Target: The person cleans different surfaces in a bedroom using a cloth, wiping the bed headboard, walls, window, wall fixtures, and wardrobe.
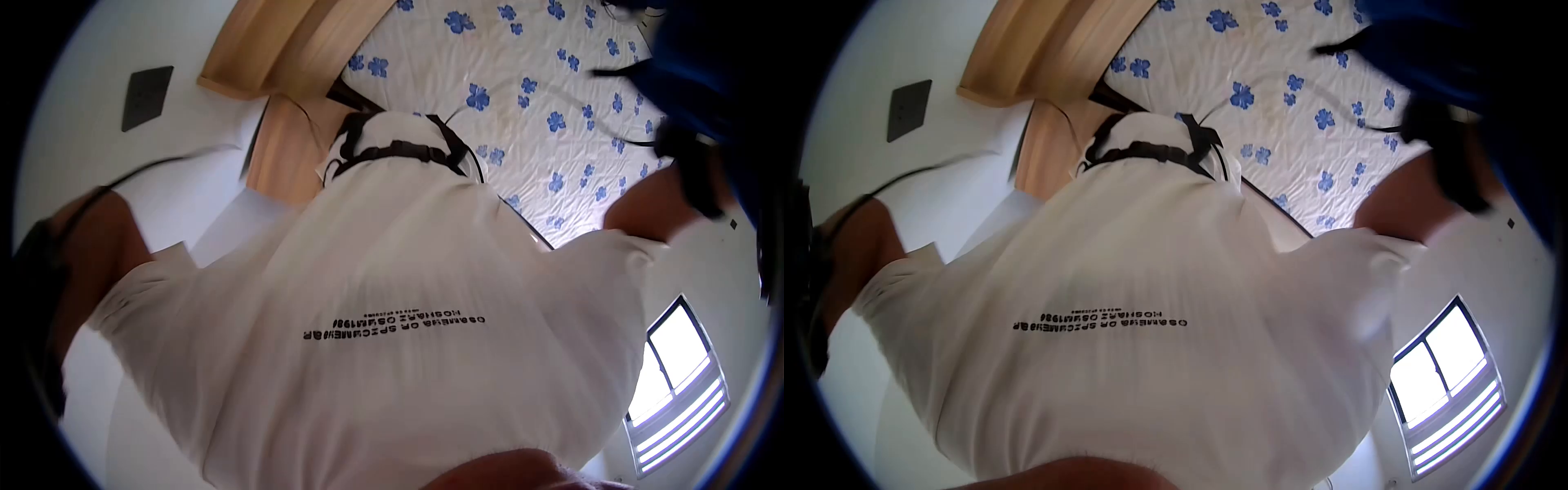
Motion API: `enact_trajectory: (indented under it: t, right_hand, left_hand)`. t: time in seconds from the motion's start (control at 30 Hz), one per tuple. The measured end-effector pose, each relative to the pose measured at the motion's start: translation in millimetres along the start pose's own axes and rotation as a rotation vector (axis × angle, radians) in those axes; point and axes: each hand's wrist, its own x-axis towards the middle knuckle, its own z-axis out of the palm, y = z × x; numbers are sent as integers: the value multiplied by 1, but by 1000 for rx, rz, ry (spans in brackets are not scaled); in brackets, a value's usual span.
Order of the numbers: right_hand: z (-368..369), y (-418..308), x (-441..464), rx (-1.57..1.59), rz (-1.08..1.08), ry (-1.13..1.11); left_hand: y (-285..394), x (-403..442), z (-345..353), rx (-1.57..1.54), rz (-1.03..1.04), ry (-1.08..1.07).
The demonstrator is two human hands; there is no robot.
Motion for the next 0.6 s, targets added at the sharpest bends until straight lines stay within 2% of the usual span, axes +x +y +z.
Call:
enact_trajectory:
  t: [0.1, 0.17, 0.37, 0.6]
  right_hand:
    - [-29, -57, 23, -161, -133, -114]
    - [-41, -83, 35, -217, -188, -156]
    - [-59, -133, 25, -359, -329, -245]
    - [-39, -128, -14, -432, -248, -175]
  left_hand:
    - [12, 17, 0, -52, 105, 0]
    - [16, 25, -1, -50, 96, -6]
    - [27, 25, 9, -38, 182, 12]
    - [8, 16, 10, -202, 235, 56]
